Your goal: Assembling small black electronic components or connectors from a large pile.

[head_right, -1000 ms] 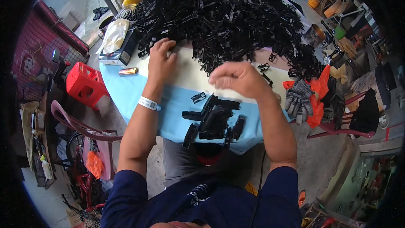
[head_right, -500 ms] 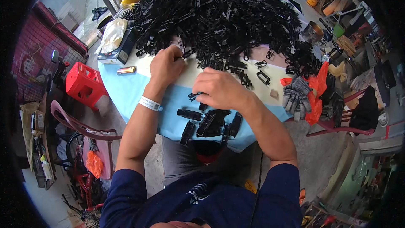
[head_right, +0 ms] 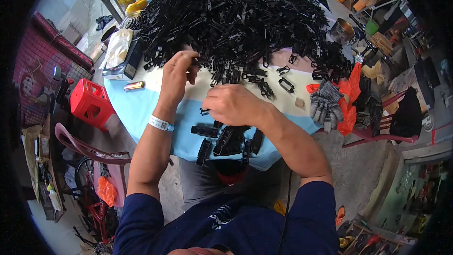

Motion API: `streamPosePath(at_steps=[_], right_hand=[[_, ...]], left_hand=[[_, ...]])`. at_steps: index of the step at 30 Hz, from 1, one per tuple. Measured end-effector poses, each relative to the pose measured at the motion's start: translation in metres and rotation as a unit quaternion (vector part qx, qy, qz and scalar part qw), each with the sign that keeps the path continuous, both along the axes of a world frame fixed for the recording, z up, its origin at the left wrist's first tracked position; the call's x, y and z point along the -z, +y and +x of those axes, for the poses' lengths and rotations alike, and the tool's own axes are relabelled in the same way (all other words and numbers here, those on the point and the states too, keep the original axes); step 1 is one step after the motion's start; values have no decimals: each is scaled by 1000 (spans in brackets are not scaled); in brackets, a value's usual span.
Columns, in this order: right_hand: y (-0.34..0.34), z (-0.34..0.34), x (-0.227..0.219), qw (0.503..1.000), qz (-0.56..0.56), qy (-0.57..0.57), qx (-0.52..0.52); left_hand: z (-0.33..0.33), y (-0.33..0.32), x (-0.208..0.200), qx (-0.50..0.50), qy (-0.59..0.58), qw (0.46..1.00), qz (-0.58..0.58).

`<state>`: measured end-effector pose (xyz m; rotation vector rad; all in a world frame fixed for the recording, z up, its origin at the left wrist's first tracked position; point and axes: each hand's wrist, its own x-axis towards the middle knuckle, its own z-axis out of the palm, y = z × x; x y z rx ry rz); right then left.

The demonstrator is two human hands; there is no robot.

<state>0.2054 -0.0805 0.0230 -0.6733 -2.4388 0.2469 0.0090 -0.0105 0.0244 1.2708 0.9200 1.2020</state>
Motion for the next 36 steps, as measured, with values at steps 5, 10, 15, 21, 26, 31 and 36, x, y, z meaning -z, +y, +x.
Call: streamPosePath(at_steps=[5,10,15,21,26,31,36], right_hand=[[3,20,-25,976,61,195,70],[10,35,-23,969,94,172,154],[9,33,-23,973,114,117,161],[5,26,-20,971,150,66,173],[3,24,-19,972,140,57,182],[14,32,-16,957,-52,204,200],[56,37,-18,954,94,87,272]], left_hand=[[5,-5,7,83,64,992,72],[13,-18,5,116,110,981,107],[15,-18,7,117,139,973,139],[14,-20,6,121,217,950,188],[14,-20,5,128,225,952,163],[12,-11,14,114,81,985,98],[8,-8,13,56,101,989,94]])
